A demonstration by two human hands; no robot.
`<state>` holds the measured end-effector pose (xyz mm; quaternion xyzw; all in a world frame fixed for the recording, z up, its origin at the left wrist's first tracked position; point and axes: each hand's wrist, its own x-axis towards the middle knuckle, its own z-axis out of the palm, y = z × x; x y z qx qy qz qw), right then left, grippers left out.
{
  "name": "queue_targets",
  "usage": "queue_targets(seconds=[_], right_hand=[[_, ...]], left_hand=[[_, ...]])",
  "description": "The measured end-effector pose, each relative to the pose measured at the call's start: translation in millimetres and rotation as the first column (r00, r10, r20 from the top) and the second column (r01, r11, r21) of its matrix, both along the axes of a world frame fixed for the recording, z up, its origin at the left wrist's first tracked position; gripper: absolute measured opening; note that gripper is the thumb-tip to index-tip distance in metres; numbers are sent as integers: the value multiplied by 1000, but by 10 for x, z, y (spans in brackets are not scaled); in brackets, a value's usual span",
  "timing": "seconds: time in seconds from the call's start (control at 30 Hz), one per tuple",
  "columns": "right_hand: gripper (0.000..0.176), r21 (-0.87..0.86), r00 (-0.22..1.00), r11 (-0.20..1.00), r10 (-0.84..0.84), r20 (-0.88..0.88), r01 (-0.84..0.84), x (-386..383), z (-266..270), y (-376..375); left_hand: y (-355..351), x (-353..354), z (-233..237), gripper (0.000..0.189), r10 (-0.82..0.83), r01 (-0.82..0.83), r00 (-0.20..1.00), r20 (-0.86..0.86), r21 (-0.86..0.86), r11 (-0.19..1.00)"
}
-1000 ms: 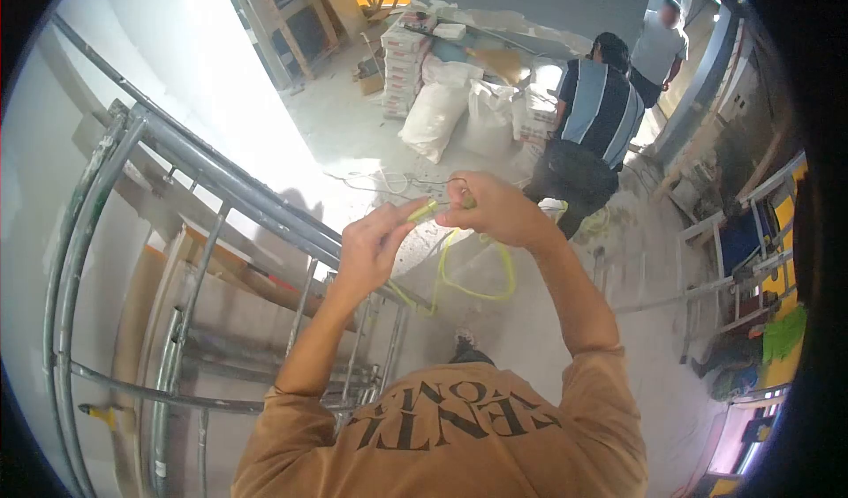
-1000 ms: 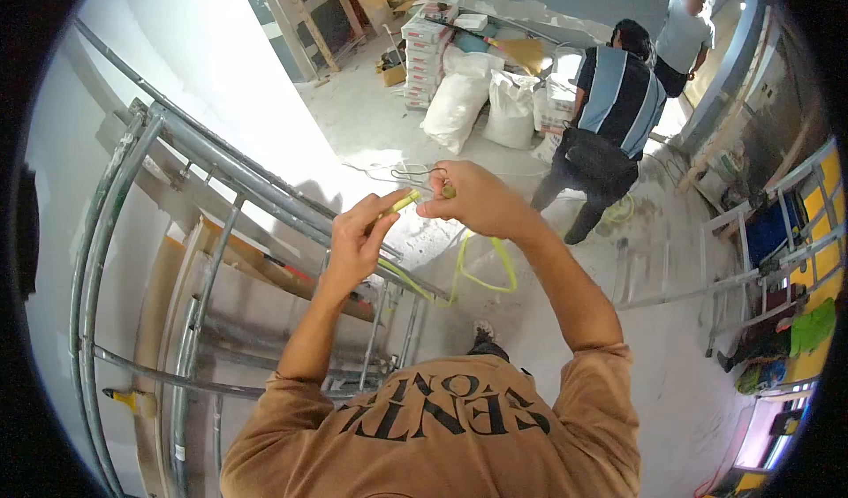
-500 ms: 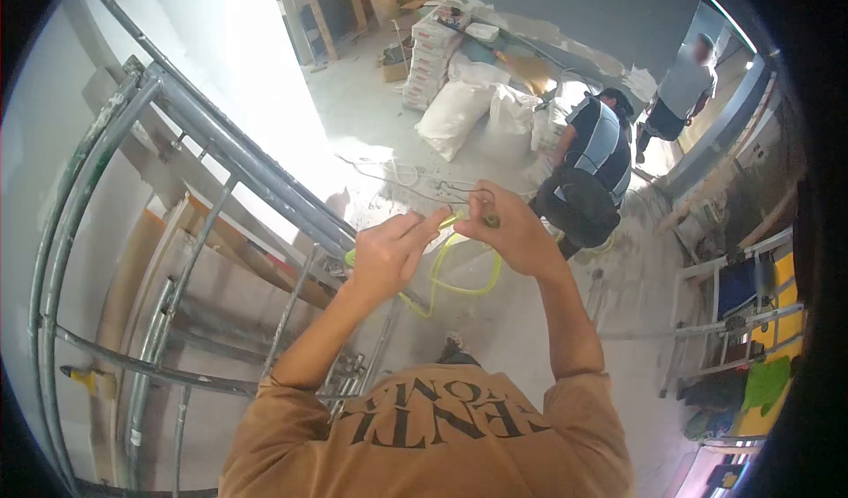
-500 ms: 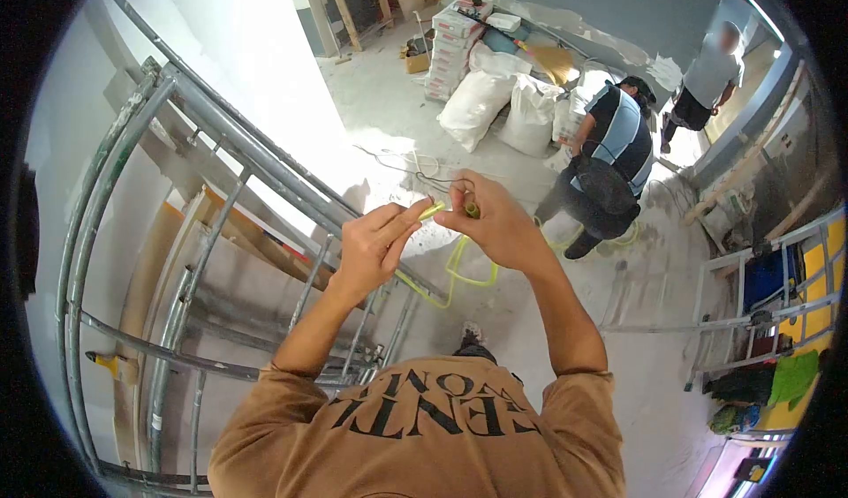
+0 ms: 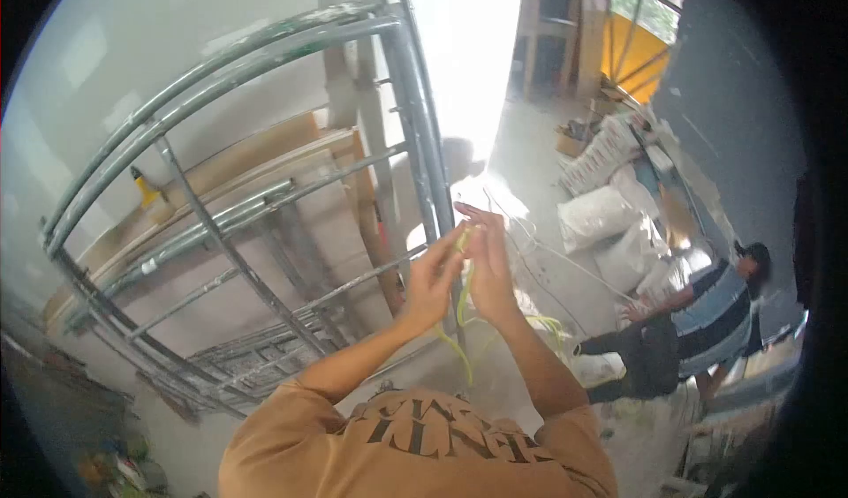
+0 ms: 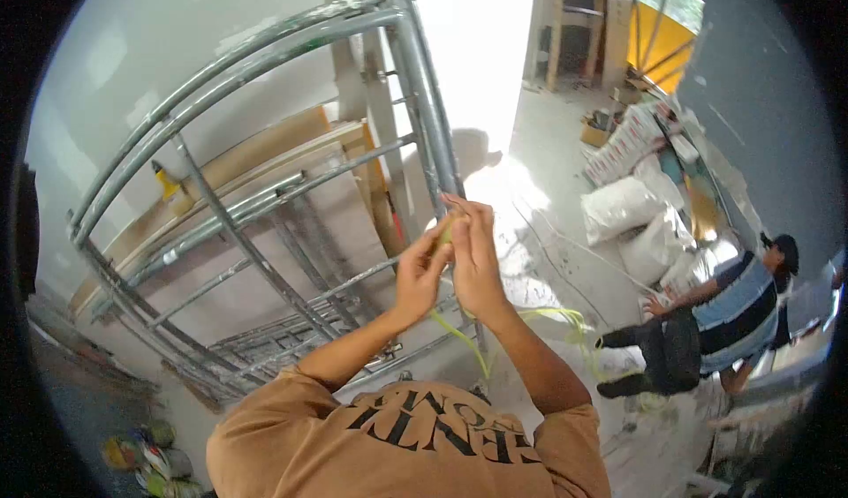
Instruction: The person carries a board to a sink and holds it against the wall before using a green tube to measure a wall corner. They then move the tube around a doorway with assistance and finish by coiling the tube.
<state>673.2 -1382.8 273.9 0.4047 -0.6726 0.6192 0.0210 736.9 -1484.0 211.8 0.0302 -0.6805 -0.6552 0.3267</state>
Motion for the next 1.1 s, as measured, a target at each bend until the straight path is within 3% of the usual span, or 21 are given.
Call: queue_targets(seconds=[0.03,0.07,0.1,0.17,0.27,0.37,0.5,0.53,0.6,0.63,0.7,0.83,0.93,0.97,1.03,1.1], right_hand=[[41,-24,991,997,76,107,-74,-10,11,-174],[40,-36,996,995,92,13,-91,-112,-70,-367],[40,-73,991,990,127,42,-124,-195,-141,-573],[40,-93,948,977,209,240,-192,-355,-141,-904],[38,-186,903,961,257,345,-203,-745,-251,-1515],[38,-167,906,977,189,380,-134,-1142,-319,-2067],[38,-190,925,978,150,349,-86,-1540,-456,-2480],[36,-195,940,979,115,322,-53,-1605,-505,-2554],[35,-190,954,982,58,294,-2,-1712,-548,-2631],[35,-174,960,985,33,280,17,-1761,-570,-2655],[35,-155,963,986,-10,269,54,-1844,-591,-2688],[32,-138,972,978,-128,195,157,-1904,-516,-2740],[29,-114,935,954,-243,257,279,-1928,-405,-2741],[29,-112,931,950,-255,261,291,-1962,-393,-2727],[31,-85,904,964,-201,379,250,-2008,-339,-2693],[32,-47,874,963,-220,432,266,-2109,-433,-2708]], left_hand=[[-188,-39,-161,44,39,-38,999,-29,39,999],[-367,-28,-169,44,57,-56,998,-33,36,998],[-556,1,-184,43,47,-48,999,23,51,998],[-960,-25,-217,43,35,-40,996,79,67,997],[-1717,-315,-307,45,135,-135,991,4,-58,989],[-2400,-652,-46,46,189,-188,982,7,-67,980],[-2997,-1237,280,43,68,-66,997,32,-43,997],[-3153,-1460,291,40,112,-111,994,-10,-234,966],[-3306,-1807,426,32,130,-170,985,-113,-517,839],[-3346,-1939,507,32,113,-155,987,-113,-512,845],[-3386,-2170,618,27,-43,141,984,175,-598,789],[-3472,-2545,539,19,-143,189,982,128,-527,829],[-3446,-2628,576,9,-59,24,998,-29,-670,742],[-3421,-2664,571,9,-71,37,997,-25,-669,742],[-3398,-2748,589,11,-56,-109,982,-182,-776,621],[-3440,-2705,580,11,-93,-79,978,-184,-752,655]])
